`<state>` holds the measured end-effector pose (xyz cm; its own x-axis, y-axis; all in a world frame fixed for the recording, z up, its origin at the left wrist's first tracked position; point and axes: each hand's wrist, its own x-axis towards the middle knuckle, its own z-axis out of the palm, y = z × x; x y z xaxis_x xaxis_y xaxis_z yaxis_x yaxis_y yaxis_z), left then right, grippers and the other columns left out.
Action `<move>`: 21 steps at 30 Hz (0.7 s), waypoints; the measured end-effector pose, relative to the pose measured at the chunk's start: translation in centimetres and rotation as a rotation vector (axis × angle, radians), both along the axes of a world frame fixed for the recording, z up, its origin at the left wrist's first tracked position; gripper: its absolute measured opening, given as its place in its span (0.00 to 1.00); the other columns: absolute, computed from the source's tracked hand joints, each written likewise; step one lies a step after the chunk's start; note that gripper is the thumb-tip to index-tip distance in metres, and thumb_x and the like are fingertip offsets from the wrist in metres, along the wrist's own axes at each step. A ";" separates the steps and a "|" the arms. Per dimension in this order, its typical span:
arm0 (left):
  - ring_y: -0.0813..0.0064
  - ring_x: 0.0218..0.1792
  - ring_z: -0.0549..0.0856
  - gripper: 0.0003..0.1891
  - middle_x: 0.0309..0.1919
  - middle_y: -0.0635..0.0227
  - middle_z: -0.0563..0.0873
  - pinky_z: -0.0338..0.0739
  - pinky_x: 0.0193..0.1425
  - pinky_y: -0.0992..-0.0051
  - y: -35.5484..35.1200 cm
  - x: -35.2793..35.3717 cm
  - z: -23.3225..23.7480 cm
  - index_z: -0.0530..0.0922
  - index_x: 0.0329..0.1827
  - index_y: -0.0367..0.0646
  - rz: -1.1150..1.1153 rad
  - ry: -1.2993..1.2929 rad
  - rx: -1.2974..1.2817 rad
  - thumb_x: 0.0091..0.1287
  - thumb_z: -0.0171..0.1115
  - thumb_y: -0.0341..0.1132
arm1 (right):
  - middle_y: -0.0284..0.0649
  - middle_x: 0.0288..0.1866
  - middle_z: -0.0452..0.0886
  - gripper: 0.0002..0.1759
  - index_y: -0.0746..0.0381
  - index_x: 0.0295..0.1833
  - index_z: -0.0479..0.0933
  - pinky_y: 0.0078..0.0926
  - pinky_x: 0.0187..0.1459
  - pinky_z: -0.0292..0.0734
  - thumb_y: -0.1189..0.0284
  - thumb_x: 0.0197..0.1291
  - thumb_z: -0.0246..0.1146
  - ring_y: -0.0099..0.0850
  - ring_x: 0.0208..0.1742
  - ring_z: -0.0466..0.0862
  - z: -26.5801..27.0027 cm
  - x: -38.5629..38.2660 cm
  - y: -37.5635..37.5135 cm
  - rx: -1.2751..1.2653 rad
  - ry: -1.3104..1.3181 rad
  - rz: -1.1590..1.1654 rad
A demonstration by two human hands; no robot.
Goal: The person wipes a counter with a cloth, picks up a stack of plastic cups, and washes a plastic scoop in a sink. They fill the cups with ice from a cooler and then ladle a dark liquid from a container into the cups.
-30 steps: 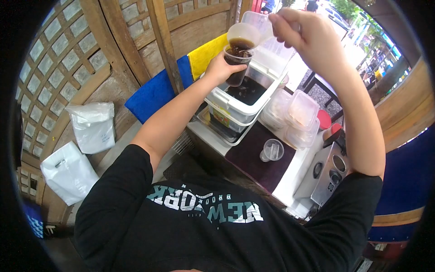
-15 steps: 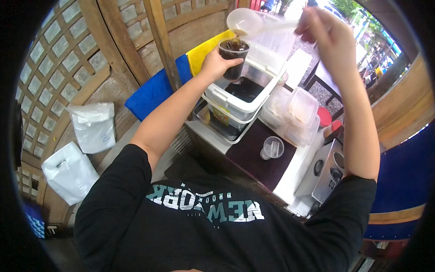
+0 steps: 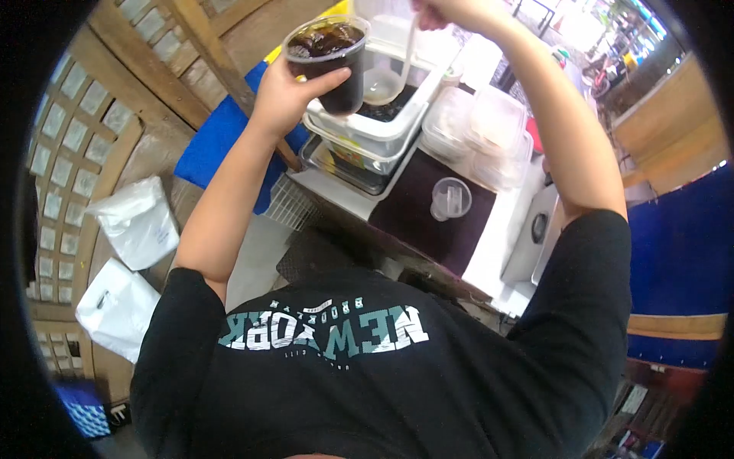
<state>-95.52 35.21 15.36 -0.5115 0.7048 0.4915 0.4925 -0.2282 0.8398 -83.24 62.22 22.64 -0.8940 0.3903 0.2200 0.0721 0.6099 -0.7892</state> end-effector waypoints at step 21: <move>0.57 0.55 0.79 0.43 0.53 0.55 0.79 0.73 0.61 0.65 0.5 17.4 -16.5 0.70 0.60 0.39 -0.567 -0.053 -0.316 0.36 0.80 0.37 | 0.43 0.23 0.79 0.16 0.65 0.37 0.77 0.34 0.32 0.73 0.63 0.65 0.54 0.34 0.25 0.78 -14.6 -2.4 0.1 0.473 -0.199 0.200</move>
